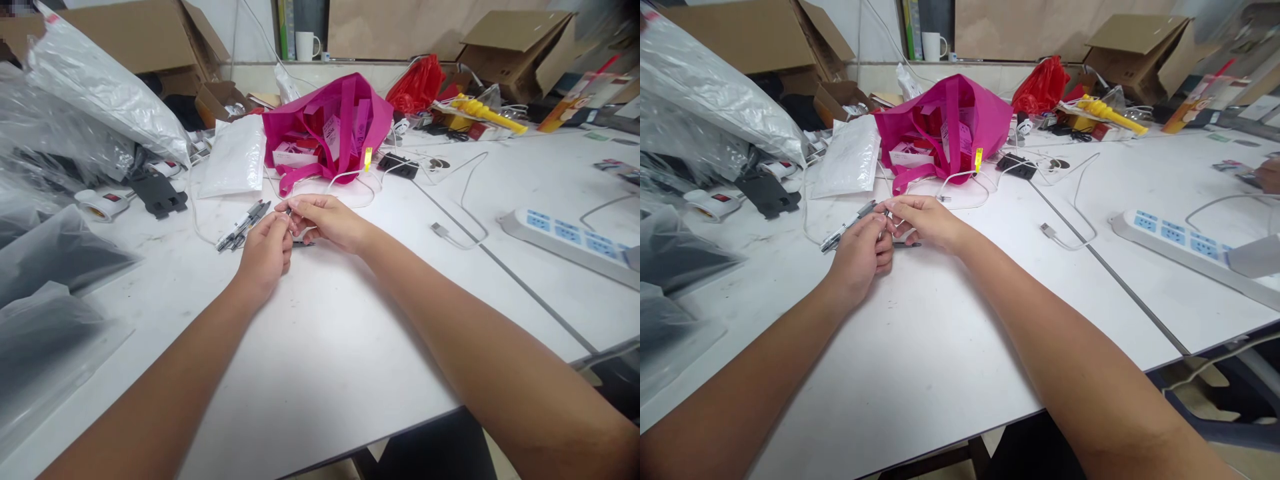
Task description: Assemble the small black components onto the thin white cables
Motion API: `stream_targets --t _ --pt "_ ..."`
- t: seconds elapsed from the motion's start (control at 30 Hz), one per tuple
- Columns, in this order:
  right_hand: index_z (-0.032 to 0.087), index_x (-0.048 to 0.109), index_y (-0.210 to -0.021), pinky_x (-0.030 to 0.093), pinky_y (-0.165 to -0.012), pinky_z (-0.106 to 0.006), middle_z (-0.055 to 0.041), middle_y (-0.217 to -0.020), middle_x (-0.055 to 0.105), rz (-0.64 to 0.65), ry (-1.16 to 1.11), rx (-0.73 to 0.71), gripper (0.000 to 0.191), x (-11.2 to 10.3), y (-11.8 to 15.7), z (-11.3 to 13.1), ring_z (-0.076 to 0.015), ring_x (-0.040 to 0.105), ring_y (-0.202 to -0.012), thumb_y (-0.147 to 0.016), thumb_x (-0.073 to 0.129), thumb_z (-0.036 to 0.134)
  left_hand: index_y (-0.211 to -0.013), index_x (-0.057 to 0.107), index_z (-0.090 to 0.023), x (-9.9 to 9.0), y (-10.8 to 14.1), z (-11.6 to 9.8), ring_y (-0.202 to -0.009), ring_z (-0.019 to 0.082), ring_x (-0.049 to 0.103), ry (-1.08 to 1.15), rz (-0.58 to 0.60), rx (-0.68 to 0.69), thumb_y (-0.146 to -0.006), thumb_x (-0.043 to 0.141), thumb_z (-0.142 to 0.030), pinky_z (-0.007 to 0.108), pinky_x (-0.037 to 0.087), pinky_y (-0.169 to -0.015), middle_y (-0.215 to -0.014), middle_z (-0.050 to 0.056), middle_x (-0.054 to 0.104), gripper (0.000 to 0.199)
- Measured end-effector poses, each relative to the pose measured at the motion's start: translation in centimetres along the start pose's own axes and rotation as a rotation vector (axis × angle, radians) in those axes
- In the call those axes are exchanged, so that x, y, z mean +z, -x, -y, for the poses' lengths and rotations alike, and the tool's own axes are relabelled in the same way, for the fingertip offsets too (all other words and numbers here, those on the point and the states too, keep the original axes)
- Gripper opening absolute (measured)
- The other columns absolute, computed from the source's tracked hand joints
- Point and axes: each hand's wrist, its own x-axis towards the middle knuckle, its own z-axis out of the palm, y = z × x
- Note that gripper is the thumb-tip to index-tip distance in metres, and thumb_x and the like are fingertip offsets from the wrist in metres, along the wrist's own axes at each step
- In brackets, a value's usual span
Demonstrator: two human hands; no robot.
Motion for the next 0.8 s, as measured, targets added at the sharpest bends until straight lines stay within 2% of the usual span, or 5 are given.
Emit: stream_targets --t 0.27,0.47,0.6,0.8 --pt "0.019 0.076 -0.096 0.054 -0.053 -0.018 0.0011 -0.083 0.066 -0.02 -0.072 -0.01 0.018 -0.08 -0.18 -0.43 -0.0092 0.064 -0.069 -0.091 0.08 0.036 -0.086 0.054 -0.023 -0.27 -0.02 0.45 -0.043 0.006 0.018 0.01 0.011 0.037 -0.106 0.051 -0.034 0.019 0.016 -0.041 -0.056 -0.01 0.026 0.023" --pt "0.024 0.076 -0.113 0.058 -0.06 -0.018 0.0012 -0.092 0.069 -0.063 -0.069 -0.083 0.024 -0.16 -0.05 -0.24 -0.0099 0.068 -0.079 -0.09 0.079 0.03 -0.086 0.056 -0.022 -0.17 0.21 0.21 -0.044 0.006 0.018 -0.014 0.0 0.049 -0.106 0.052 -0.033 0.019 0.017 -0.041 -0.057 -0.01 0.024 0.023" --pt "0.025 0.076 -0.108 0.059 -0.062 -0.019 0.0015 -0.1 0.069 -0.096 -0.062 -0.152 0.023 -0.09 0.0 0.0 -0.01 0.068 -0.082 -0.087 0.082 0.031 -0.088 0.056 -0.022 -0.14 0.23 0.25 -0.045 0.006 0.018 -0.012 -0.003 0.05 -0.107 0.051 -0.033 0.019 0.018 -0.041 -0.058 -0.01 0.025 0.022" --pt "0.022 0.073 -0.095 0.057 -0.063 -0.019 0.0035 -0.085 0.065 -0.067 -0.051 -0.183 0.034 0.05 -0.14 -0.34 -0.0085 0.062 -0.076 -0.078 0.092 0.043 -0.088 0.056 -0.023 -0.16 0.07 0.46 -0.044 0.006 0.018 -0.013 0.014 0.056 -0.107 0.051 -0.036 0.018 0.018 -0.041 -0.058 -0.01 0.024 0.024"
